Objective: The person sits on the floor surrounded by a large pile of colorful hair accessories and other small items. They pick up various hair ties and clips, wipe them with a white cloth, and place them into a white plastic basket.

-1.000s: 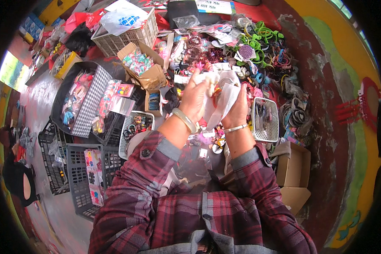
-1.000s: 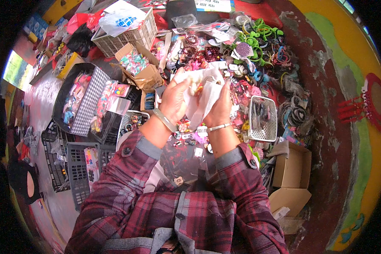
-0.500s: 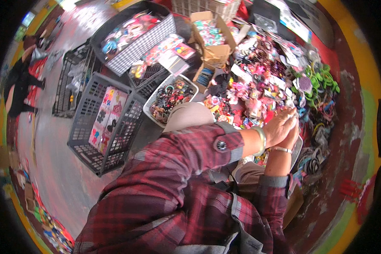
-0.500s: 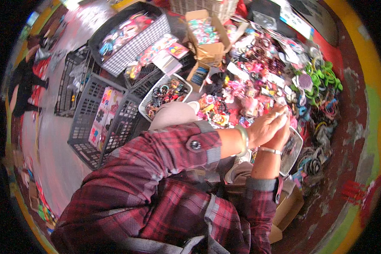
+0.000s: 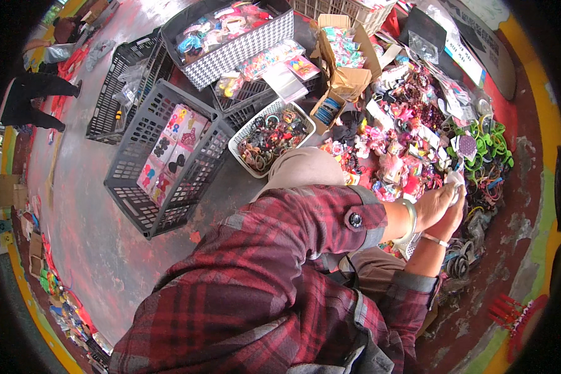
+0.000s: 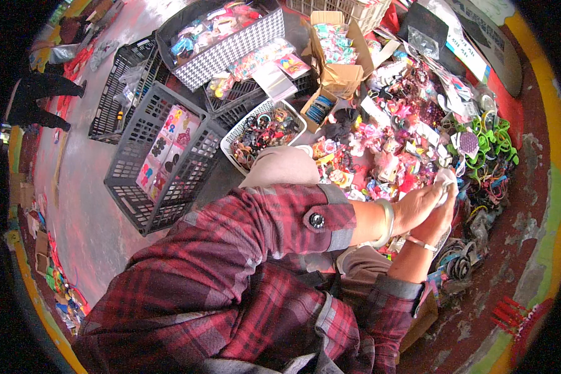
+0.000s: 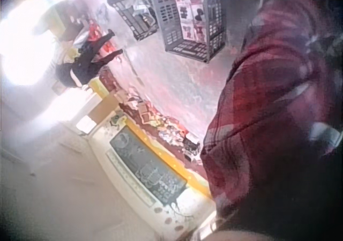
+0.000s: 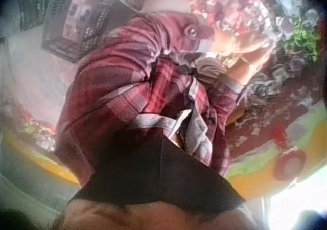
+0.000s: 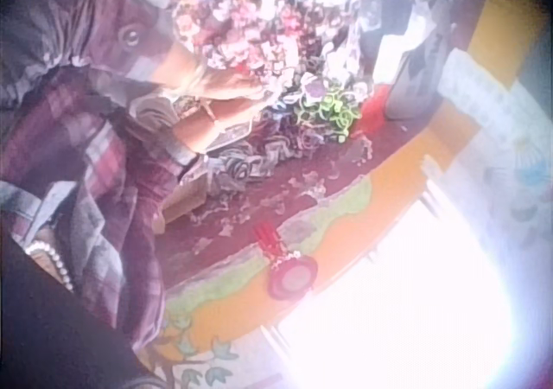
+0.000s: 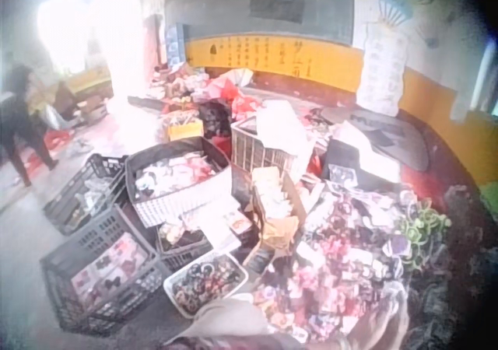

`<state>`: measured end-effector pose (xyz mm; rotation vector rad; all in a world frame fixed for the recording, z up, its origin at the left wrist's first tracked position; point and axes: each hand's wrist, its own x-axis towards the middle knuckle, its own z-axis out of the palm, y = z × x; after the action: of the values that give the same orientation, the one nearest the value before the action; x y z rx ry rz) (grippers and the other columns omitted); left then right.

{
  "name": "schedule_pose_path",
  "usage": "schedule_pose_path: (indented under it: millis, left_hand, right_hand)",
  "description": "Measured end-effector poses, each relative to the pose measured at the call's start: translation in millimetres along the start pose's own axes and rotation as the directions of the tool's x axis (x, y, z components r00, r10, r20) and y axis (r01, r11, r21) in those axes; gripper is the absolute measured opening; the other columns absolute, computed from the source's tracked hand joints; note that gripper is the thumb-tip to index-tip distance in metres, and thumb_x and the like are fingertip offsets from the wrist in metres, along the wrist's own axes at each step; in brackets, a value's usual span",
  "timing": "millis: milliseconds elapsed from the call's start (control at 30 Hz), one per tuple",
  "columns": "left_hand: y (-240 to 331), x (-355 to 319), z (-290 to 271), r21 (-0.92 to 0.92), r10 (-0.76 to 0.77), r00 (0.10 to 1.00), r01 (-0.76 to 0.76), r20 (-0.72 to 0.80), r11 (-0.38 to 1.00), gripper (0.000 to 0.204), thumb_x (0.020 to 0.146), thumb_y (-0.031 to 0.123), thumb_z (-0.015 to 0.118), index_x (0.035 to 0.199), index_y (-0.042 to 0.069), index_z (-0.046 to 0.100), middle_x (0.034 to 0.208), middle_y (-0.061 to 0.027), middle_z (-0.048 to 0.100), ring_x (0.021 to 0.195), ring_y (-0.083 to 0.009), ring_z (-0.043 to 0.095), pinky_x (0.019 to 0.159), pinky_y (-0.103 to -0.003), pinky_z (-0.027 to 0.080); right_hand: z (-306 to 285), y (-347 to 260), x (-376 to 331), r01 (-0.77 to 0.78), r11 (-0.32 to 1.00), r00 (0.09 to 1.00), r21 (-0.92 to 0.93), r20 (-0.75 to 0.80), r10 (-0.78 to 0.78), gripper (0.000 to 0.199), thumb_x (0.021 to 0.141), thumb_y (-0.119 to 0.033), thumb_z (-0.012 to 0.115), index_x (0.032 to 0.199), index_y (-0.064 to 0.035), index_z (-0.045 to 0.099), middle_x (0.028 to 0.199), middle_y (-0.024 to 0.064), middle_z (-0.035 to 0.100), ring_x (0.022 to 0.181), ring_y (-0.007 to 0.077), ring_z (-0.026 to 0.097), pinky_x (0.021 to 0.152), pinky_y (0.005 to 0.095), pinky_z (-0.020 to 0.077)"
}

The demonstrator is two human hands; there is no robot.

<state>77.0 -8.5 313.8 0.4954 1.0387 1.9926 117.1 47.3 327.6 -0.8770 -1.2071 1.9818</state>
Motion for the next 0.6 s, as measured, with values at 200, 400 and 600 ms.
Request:
schedule_pose_path:
  millis: [200,400,600]
  left_hand:
    - [6,47,-41,0.342,0.282,0.959,-0.274,0.029,0.899,0.039,0.088,0.037,0.038,0.099,0.0,0.046,0.082,-0.0126,0.052,0.077,-0.0219,0.051,0.071,-0.034,0.042]
    - [31,-18,-1,-0.109,-0.11,0.984,0.126,0.143,0.986,0.043,0.092,0.034,0.035,0.119,0.001,0.045,0.113,-0.0108,0.052,0.103,-0.0169,0.048,0.091,-0.029,0.036]
    - [18,25,-25,-0.556,-0.151,0.971,0.23,0.184,0.799,0.027,0.09,0.036,0.042,0.087,0.011,0.05,0.076,0.0015,0.051,0.066,-0.0098,0.048,0.06,-0.024,0.041]
  right_hand:
    - [78,11,-70,0.449,0.711,0.891,-0.541,0.22,-0.396,0.05,0.094,-0.034,0.028,0.13,0.0007,0.034,0.135,0.0121,0.035,0.123,0.0233,0.034,0.102,0.0322,0.0233]
    - [36,-25,-32,0.162,0.846,0.934,-0.508,-0.199,-0.298,0.048,0.091,-0.035,0.034,0.119,0.0018,0.048,0.11,0.0151,0.055,0.096,0.0206,0.053,0.084,0.0327,0.0414]
    - [31,24,-33,0.326,0.909,0.945,-0.262,0.056,-0.323,0.046,0.09,-0.027,0.042,0.126,0.0027,0.039,0.124,0.0122,0.045,0.112,0.021,0.044,0.093,0.0297,0.0345]
